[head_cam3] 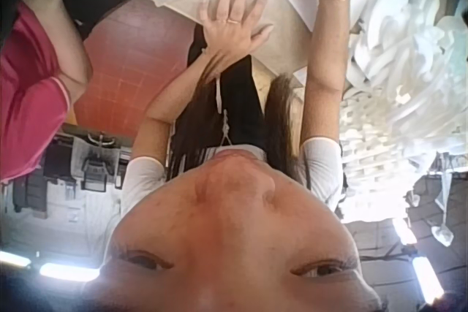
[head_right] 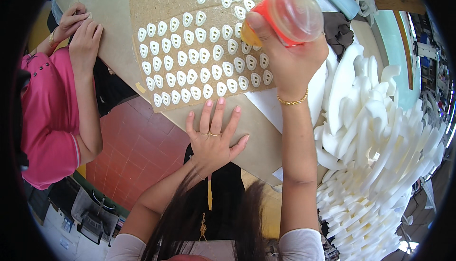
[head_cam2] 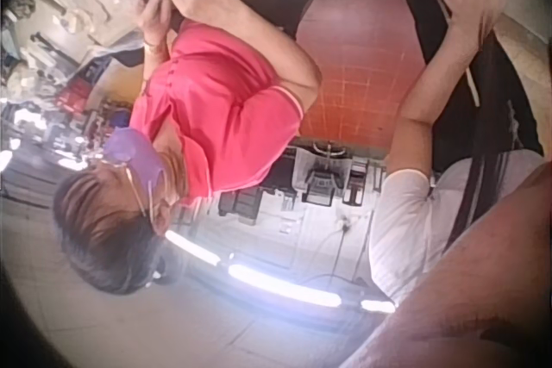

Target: The person uses a squeeze bottle to apply a white substance in small dots onto a grid of white oval pieces arranged on a board. A second person in a pink shirt sits nearby and handles similar pieces.

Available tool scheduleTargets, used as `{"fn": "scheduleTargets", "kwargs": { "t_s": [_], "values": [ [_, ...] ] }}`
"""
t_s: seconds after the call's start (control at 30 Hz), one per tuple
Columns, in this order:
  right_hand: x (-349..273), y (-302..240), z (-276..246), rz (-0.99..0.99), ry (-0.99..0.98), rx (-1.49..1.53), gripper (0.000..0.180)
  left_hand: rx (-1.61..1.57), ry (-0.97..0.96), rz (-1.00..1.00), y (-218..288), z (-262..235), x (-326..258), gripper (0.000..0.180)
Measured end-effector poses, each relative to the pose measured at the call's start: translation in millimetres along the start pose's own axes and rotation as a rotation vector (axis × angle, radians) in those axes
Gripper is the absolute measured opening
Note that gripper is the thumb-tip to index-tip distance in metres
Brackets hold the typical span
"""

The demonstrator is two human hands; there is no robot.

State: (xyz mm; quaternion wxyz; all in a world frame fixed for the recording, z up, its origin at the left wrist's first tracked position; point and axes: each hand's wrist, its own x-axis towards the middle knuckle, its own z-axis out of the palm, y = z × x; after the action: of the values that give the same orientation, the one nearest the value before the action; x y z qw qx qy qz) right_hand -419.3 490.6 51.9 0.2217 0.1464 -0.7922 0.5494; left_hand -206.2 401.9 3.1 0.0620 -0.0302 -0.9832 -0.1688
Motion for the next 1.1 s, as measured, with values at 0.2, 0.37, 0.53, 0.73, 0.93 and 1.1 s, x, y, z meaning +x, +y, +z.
{"fn": "scheduleTargets", "kwargs": {
  "t_s": [0.2,0.37,0.53,0.73,0.93,1.1],
  "values": [
    [-2.6,-6.2,-2.8,-0.034,-0.086,-0.058,0.041,0.003,-0.004,-0.009,0.8,-0.5,-0.7,0.063],
    [0.3,-0.4,-10.5,0.091,0.067,0.037,0.038,-0.008,0.005,0.002,0.7,-2.5,1.0,0.062],
    [5.7,3.9,-24.2,0.382,0.204,0.408,0.036,-0.003,0.012,-0.027,1.3,-1.6,0.2,0.061],
    [12.2,16.3,-64.1,0.932,-0.047,1.539,0.057,0.001,0.013,-0.005,1.3,0.2,0.1,0.060],
    [1.3,-2.9,-51.3,0.641,0.312,0.768,0.049,0.018,0.019,0.010,1.2,-1.2,1.4,0.059],
    [-19.4,2.5,-47.1,0.463,0.233,0.423,0.035,0.023,0.029,0.017,0.0,0.9,1.0,0.060]
  ]
}}
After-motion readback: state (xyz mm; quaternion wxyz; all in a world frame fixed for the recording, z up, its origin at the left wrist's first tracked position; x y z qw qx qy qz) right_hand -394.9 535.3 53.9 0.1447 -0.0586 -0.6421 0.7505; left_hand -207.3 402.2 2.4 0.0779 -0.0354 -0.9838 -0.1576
